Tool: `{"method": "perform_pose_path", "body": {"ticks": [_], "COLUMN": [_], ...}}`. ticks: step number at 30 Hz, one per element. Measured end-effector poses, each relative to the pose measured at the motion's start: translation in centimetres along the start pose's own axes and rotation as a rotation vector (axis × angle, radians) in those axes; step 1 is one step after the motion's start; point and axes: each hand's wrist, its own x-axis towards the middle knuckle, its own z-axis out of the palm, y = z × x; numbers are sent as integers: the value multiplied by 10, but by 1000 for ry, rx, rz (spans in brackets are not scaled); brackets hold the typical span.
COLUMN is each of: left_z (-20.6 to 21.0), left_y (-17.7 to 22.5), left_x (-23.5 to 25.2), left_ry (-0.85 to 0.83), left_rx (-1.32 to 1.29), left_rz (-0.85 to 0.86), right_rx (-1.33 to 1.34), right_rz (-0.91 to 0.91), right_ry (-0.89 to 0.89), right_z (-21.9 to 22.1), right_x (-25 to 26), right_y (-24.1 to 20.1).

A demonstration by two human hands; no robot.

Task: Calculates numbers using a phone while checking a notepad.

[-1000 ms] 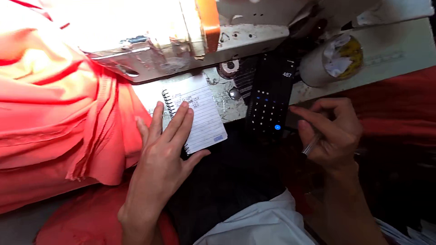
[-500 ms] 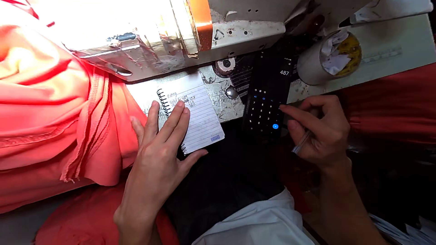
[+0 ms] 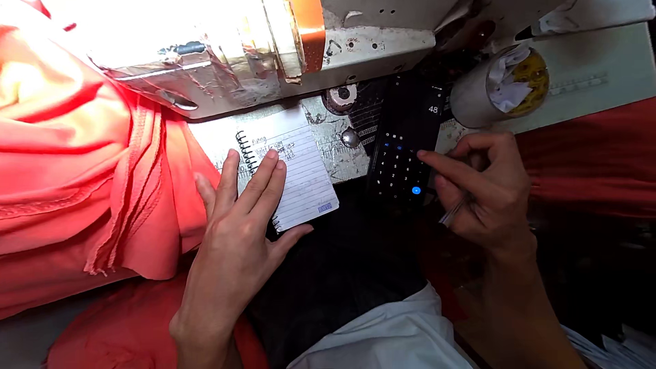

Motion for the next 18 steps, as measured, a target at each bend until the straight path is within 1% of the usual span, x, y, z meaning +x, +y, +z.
{"method": "perform_pose_path", "body": {"ticks": [5, 12, 18], "left_z": [0, 0, -2], "left_y": [0, 1, 1], "left_x": [0, 0, 0], "left_ry": [2, 1, -11], "left_rx": [8, -2, -3], "left_rz": [1, 0, 1], "right_rx": [8, 49, 42], "right_rz": [16, 4, 58], "right_ry": [-52, 71, 181], "right_z": [5, 5, 8], "right_x": [-3, -8, -23], "right_y": [-3, -8, -6]}}
